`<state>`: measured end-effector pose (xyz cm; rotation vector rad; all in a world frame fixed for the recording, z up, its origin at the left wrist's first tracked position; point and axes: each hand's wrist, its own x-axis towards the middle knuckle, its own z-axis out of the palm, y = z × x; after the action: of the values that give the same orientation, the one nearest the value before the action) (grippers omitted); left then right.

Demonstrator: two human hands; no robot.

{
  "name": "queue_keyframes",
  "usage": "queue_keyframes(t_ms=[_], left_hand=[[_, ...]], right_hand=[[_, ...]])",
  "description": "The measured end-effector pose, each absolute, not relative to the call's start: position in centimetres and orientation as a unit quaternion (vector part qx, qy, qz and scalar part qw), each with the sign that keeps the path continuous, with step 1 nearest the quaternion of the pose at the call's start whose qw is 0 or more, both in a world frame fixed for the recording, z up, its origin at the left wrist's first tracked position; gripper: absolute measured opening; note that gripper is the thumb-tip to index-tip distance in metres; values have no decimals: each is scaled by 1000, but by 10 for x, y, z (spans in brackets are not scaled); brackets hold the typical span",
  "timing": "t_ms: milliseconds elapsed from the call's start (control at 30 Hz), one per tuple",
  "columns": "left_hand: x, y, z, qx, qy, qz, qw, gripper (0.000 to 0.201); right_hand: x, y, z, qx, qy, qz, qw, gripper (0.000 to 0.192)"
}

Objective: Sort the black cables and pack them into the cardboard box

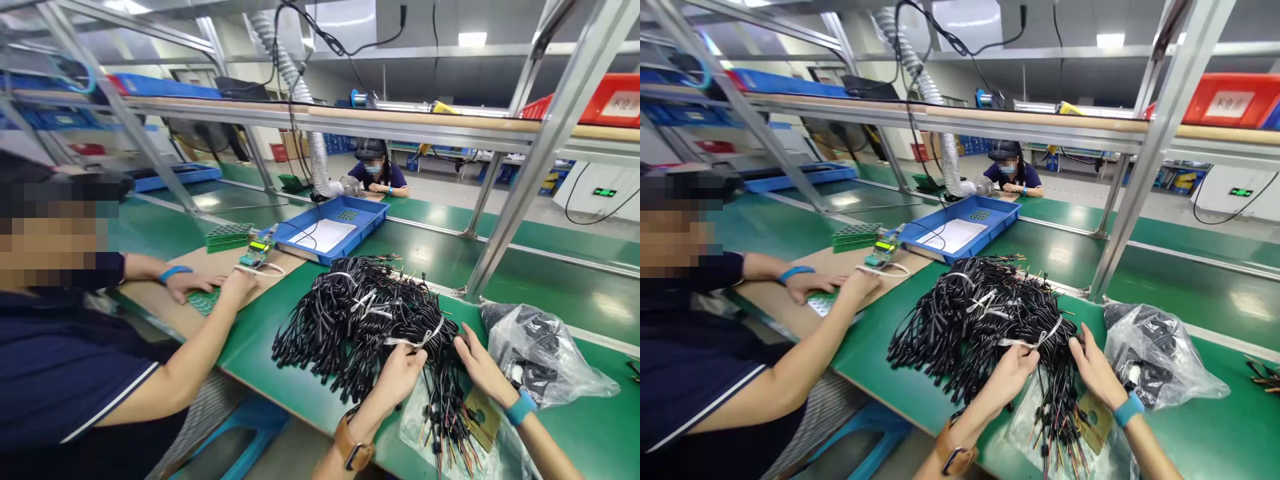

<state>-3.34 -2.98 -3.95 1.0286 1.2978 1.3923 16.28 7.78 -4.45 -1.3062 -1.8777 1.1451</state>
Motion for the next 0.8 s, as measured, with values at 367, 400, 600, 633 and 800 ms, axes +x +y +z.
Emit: queue_keyframes(t_ms=[367,400,600,633,800], left_hand=[[2,-13,9,267,373,741,490,66],[3,-17,19,279,365,745,484,63],[3,-46,88,435,285,759,392,46],[4,-51,94,442,290,760,377,47],[10,-51,97,430,332,775,322,60]], right_hand=[[122,62,10,-486,-636,411,435,60],[123,53,23,-480,-640,386,458,58],[115,5,110,-462,-665,217,546,47],[111,1,124,-455,-672,205,547,45],[68,12,182,-346,-745,188,538,27]])
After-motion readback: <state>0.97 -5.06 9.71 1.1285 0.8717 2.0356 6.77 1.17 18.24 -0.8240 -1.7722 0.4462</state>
